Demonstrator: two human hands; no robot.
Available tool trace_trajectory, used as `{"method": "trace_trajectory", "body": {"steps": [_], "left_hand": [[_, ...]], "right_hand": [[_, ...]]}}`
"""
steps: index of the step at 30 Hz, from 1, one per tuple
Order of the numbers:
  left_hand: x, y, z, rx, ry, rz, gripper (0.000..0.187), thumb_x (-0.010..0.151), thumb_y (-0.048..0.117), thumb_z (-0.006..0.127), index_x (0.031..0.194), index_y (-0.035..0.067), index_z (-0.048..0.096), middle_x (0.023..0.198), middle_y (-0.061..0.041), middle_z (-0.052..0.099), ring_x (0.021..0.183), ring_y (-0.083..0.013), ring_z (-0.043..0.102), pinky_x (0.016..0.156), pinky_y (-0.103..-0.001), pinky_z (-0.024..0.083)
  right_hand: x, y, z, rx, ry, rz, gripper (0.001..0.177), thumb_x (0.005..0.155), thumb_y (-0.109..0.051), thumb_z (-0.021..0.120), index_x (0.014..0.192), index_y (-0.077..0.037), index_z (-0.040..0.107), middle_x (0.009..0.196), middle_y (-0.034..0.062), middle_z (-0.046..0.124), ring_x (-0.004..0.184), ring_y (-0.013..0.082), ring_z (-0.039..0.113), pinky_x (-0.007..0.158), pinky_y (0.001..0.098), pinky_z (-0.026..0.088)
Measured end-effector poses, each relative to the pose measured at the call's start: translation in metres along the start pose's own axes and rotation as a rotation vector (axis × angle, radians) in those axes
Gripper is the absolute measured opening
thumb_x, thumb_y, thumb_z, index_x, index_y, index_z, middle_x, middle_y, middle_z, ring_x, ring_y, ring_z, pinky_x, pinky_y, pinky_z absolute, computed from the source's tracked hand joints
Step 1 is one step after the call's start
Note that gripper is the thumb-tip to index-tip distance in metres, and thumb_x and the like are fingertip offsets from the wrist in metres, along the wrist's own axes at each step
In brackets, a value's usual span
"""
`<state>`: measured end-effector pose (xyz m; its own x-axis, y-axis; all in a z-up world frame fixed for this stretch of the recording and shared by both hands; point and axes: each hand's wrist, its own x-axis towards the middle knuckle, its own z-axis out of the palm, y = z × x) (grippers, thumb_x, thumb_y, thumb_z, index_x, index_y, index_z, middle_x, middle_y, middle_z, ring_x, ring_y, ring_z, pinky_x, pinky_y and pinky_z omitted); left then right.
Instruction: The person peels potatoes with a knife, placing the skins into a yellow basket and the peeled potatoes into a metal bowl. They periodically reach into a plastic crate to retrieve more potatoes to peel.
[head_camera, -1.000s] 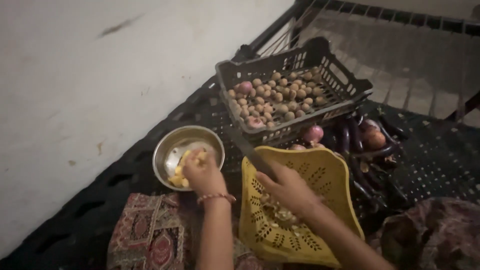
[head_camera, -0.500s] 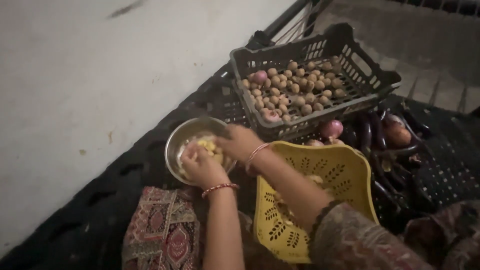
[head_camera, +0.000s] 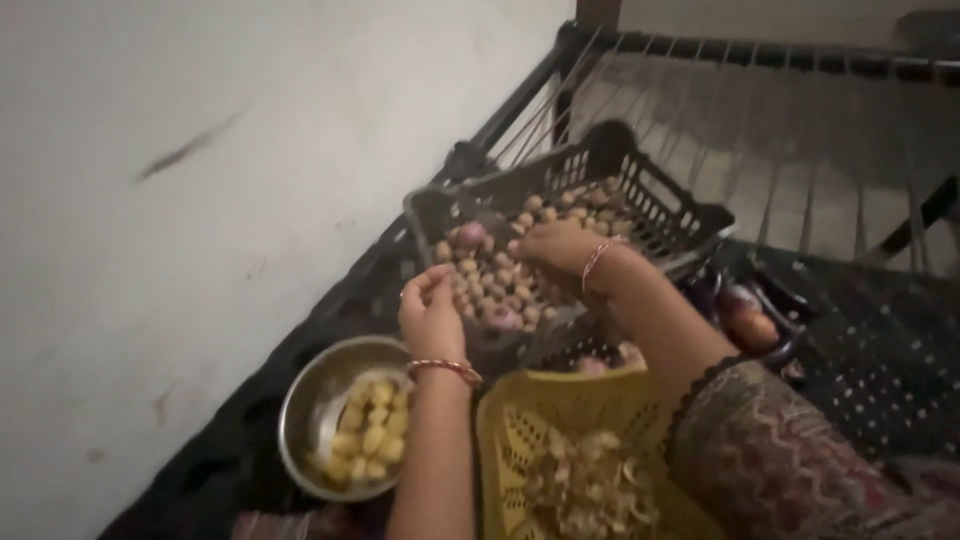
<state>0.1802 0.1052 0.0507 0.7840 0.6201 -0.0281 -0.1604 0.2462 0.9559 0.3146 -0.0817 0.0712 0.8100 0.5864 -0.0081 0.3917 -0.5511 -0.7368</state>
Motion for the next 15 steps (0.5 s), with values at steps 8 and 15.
{"method": "trace_trajectory", "body": {"steps": [8, 15], "left_hand": [[0.087, -0.032, 0.032, 0.473, -0.075, 0.126, 0.015, 0.091, 0.017, 0.072, 0.102, 0.007, 0.076, 0.098, -0.008, 0.074, 0.086, -0.0175, 0.070, 0.079, -0.032, 0.056], [0.075, -0.048, 0.075, 1.312, -0.553, 0.090, 0.023, 0.099, 0.031, 0.065, 0.111, 0.018, 0.080, 0.123, -0.010, 0.073, 0.114, -0.0312, 0.068, 0.100, -0.041, 0.053]], "right_hand": [[0.013, 0.008, 0.001, 0.047, -0.053, 0.335, 0.037, 0.087, -0.033, 0.072, 0.094, 0.004, 0.076, 0.085, 0.0160, 0.077, 0.071, 0.0262, 0.068, 0.066, 0.0415, 0.055], [0.026, 0.016, 0.013, -0.067, -0.134, 0.438, 0.045, 0.080, -0.042, 0.079, 0.091, 0.001, 0.078, 0.085, 0.0106, 0.078, 0.076, 0.0215, 0.072, 0.072, 0.0370, 0.057]]}}
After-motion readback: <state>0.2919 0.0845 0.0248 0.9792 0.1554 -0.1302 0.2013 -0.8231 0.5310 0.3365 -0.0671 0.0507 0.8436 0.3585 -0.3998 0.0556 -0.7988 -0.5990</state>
